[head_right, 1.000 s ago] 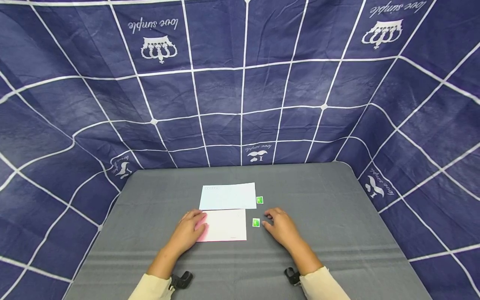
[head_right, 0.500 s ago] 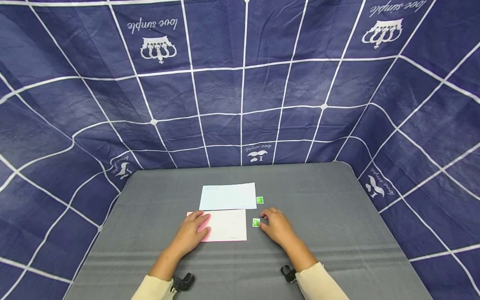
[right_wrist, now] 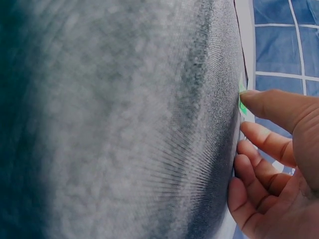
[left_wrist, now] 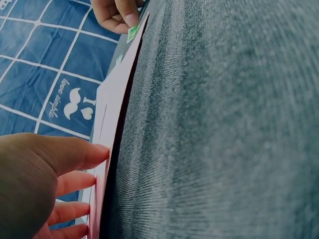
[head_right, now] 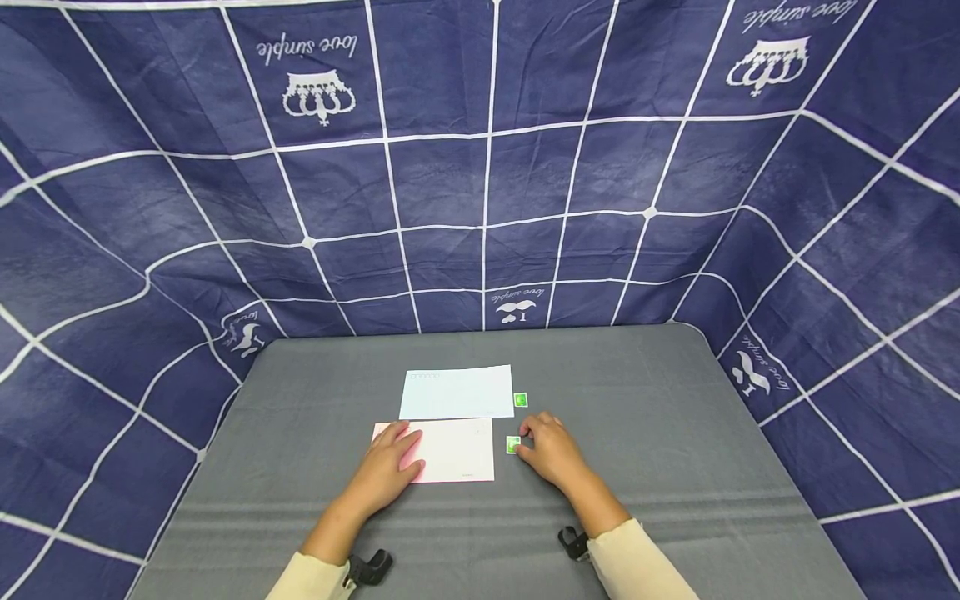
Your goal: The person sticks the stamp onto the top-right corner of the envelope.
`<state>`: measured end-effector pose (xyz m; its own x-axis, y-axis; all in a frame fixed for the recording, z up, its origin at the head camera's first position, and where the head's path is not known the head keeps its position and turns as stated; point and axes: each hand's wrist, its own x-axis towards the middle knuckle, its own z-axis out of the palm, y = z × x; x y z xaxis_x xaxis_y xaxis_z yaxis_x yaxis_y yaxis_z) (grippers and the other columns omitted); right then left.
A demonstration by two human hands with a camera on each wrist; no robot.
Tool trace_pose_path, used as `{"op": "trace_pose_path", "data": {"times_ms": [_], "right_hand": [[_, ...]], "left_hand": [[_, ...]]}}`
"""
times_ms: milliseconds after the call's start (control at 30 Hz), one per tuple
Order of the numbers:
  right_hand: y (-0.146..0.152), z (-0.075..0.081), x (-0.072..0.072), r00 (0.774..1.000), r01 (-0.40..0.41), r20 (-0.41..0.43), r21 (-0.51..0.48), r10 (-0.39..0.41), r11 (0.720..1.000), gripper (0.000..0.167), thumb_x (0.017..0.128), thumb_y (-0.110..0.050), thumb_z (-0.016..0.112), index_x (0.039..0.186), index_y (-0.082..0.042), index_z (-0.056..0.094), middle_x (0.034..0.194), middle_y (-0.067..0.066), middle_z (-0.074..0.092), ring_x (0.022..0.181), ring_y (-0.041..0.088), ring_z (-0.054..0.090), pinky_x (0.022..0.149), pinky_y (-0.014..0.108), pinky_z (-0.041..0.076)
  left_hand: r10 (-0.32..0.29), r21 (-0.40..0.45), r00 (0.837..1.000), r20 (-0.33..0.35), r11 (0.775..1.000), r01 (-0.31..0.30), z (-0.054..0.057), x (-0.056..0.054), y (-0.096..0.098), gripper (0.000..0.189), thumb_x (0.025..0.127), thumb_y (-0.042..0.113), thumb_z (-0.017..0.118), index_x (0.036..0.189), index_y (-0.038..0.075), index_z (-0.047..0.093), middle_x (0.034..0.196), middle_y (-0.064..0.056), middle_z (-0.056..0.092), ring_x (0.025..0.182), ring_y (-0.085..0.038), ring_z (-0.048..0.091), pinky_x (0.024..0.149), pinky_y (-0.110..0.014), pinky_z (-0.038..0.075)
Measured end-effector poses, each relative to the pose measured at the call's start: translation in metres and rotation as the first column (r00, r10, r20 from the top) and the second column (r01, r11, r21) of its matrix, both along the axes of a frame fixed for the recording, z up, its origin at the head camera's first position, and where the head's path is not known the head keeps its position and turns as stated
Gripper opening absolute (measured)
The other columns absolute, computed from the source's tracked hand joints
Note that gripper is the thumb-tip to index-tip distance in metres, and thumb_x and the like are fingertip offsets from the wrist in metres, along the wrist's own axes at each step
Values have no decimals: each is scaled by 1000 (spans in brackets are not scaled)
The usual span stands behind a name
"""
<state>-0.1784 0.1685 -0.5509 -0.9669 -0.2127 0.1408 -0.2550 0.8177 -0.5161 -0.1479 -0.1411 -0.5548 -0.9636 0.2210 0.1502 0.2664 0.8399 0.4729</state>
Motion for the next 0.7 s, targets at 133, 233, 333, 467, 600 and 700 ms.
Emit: {"op": "trace_pose_path", "data": {"times_ms": [133, 233, 333, 467, 600, 700], "right_hand": [[0, 0, -1, 1000, 0, 23, -19, 0, 1000, 21, 78, -16, 84, 83, -15, 64, 81, -3, 54, 78, 11, 49, 72, 30, 42], [1, -1, -2, 999, 0, 41, -44, 1, 999, 21, 78, -14, 84, 81, -15, 64, 81, -3, 54, 78, 11, 49, 72, 28, 41], [1, -2, -4, 998, 7, 58, -69, -3, 998, 20, 78, -12, 83, 80, -15, 63, 79, -3, 53, 76, 10, 48, 71, 26, 41], [2, -4, -4, 998, 17, 62, -95, -11, 995, 20, 78, -7, 79, 77, -16, 62, 78, -4, 52, 74, 7, 48, 69, 23, 41], [2, -5, -3, 999, 22, 52, -119, -16, 993, 19, 79, -3, 74, 75, -16, 61, 77, -5, 53, 72, 5, 49, 67, 20, 43], [2, -4, -3, 997, 33, 67, -122, -25, 992, 17, 82, -3, 72, 76, -15, 62, 78, -4, 54, 72, 4, 49, 66, 20, 43]], "left_hand": [[4, -8, 1000, 2, 1000, -4, -2, 0, 1, 52, 86, 22, 76, 132, 1, 65, 144, -25, 54, 139, -44, 45, 117, -62, 34], [15, -20, 1000, -3, 1000, -15, -4, 0, 1, 52, 86, 24, 76, 133, 3, 65, 145, -25, 53, 140, -44, 46, 117, -62, 34], [30, -30, 999, -10, 999, -30, -6, 1, 1, 52, 86, 26, 77, 132, 5, 66, 144, -24, 53, 138, -44, 47, 115, -61, 37], [40, -39, 999, -25, 998, -41, -6, 2, 1, 51, 86, 28, 78, 131, 5, 67, 142, -23, 55, 135, -44, 48, 111, -60, 41], [39, -47, 999, -24, 998, -40, -6, 2, 1, 52, 87, 28, 77, 132, 5, 67, 142, -22, 55, 136, -43, 48, 112, -59, 41], [27, -50, 999, -20, 998, -28, -5, 3, 1, 52, 87, 28, 76, 133, 4, 66, 144, -23, 55, 138, -42, 47, 115, -59, 38]]}}
